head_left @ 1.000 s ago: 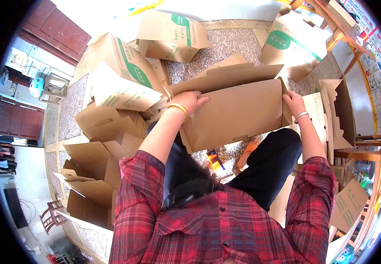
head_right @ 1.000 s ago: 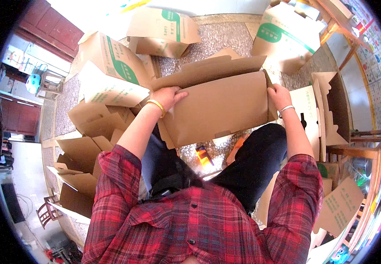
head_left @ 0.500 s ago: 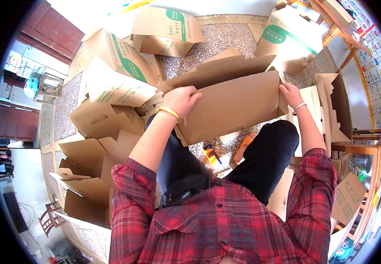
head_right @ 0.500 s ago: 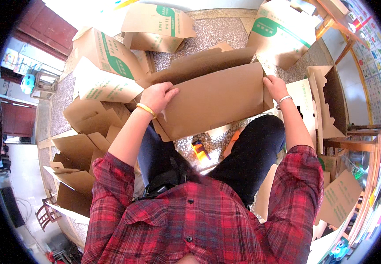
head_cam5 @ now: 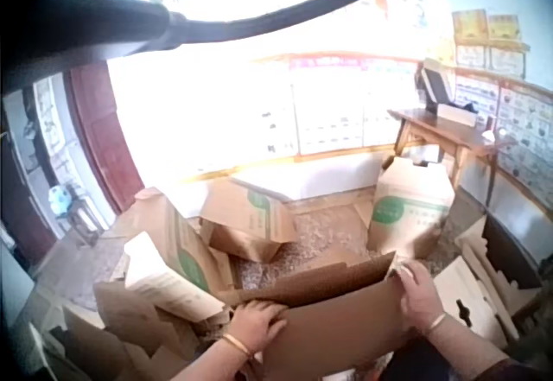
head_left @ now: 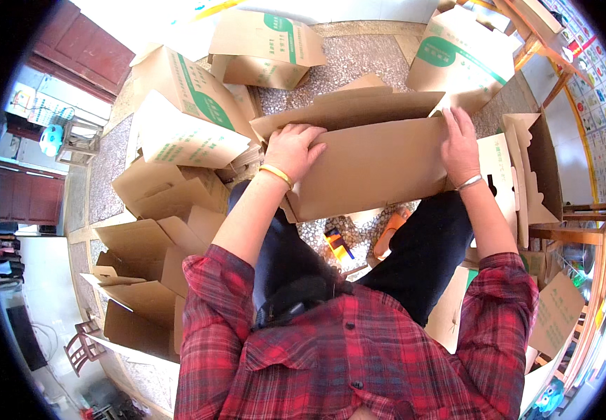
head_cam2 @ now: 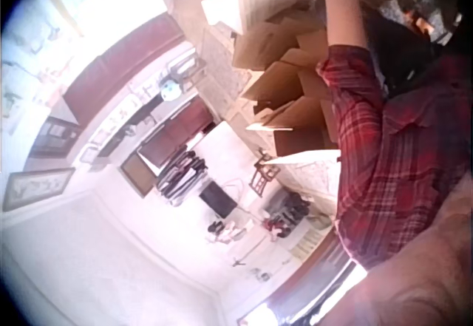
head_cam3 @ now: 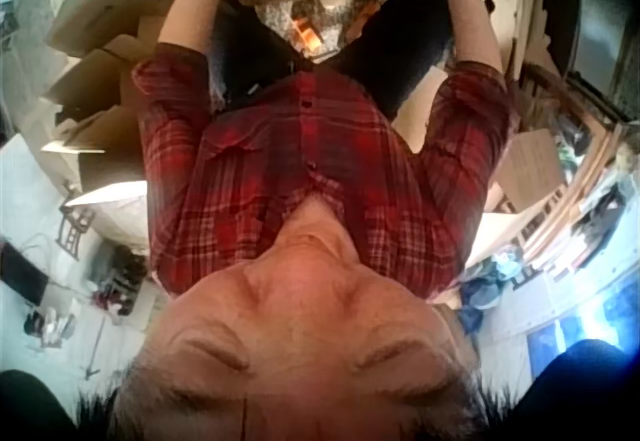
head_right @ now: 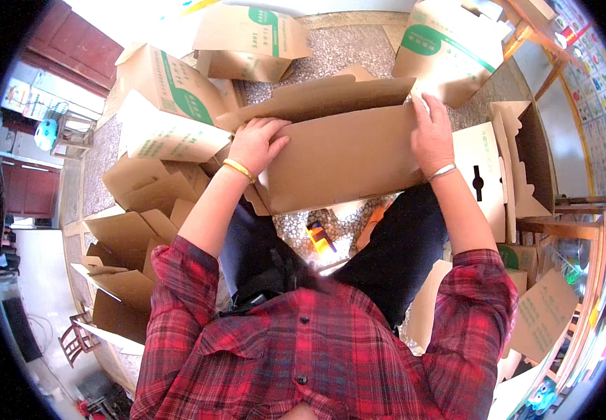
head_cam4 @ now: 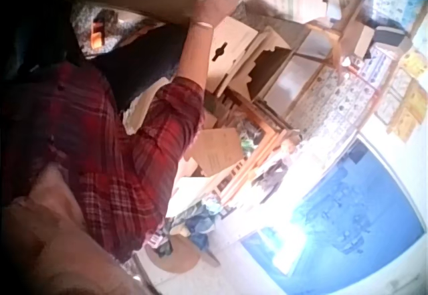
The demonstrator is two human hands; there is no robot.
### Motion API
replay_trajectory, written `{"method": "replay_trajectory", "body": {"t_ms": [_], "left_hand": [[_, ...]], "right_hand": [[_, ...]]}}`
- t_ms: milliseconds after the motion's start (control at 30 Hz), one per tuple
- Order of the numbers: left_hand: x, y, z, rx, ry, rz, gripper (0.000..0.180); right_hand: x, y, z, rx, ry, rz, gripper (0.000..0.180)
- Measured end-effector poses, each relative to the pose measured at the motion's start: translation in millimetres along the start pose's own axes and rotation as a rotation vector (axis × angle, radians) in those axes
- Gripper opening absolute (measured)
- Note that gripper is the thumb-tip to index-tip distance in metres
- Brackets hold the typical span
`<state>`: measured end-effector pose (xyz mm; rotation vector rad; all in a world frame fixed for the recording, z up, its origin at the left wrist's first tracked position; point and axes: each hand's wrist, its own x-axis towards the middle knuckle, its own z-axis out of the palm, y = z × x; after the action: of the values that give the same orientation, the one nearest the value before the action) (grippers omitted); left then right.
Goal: The person sits on the floor and assembles flat-packed cardboard boxes by folding the flaps and tucking the tabs into slots. They handle multiple boxes, folding them into shape and occasionally using yellow tape to secure the seams.
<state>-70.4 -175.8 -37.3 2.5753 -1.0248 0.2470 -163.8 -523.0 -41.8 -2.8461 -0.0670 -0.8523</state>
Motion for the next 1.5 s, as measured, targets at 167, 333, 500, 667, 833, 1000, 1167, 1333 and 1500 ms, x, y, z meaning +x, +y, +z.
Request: {"method": "replay_trajectory", "body": {"t_ms": [167,333,500,667,833,1000,1167,1333,1500], "left_hand": [[9,1,2,-0.089,-0.153,-0.068,0.033],[14,-12,10,-0.132,-0.281,-0.143,0.035],[22,-19,14,-0.099,-0.319,-0.161,0.037],[22,-9,-12,-0.218,-0.443,-0.183,0.042],[9,-19,-39,-0.813,-0.55,-0.222,0.042],[-9,-13,-61,-1.441,-0.926,-0.272,0.058],[-10,7,-3,-1.136,-1.123,-0.131,0.045],[-4,23,65,-0.845,-1.183,0.061,0.041],[-13,36,95,-0.785,-1.317,0.135,0.042]], "right_hand": [[19,-40,15,0.031,-0.145,-0.283,0.043],[38,-44,41,0.025,-0.379,-0.165,0.037],[62,-37,57,0.02,-0.559,-0.105,0.028],[62,-31,49,0.122,-0.533,-0.134,0.029],[42,-52,-19,0.138,-0.484,-0.228,0.024],[-3,-79,-87,0.252,-0.4,-0.308,0.02],[-41,-84,-108,0.322,-0.327,-0.262,0.026],[-44,-85,-111,0.345,-0.367,-0.228,0.029],[-44,-84,-105,0.377,-0.39,-0.208,0.031]]}}
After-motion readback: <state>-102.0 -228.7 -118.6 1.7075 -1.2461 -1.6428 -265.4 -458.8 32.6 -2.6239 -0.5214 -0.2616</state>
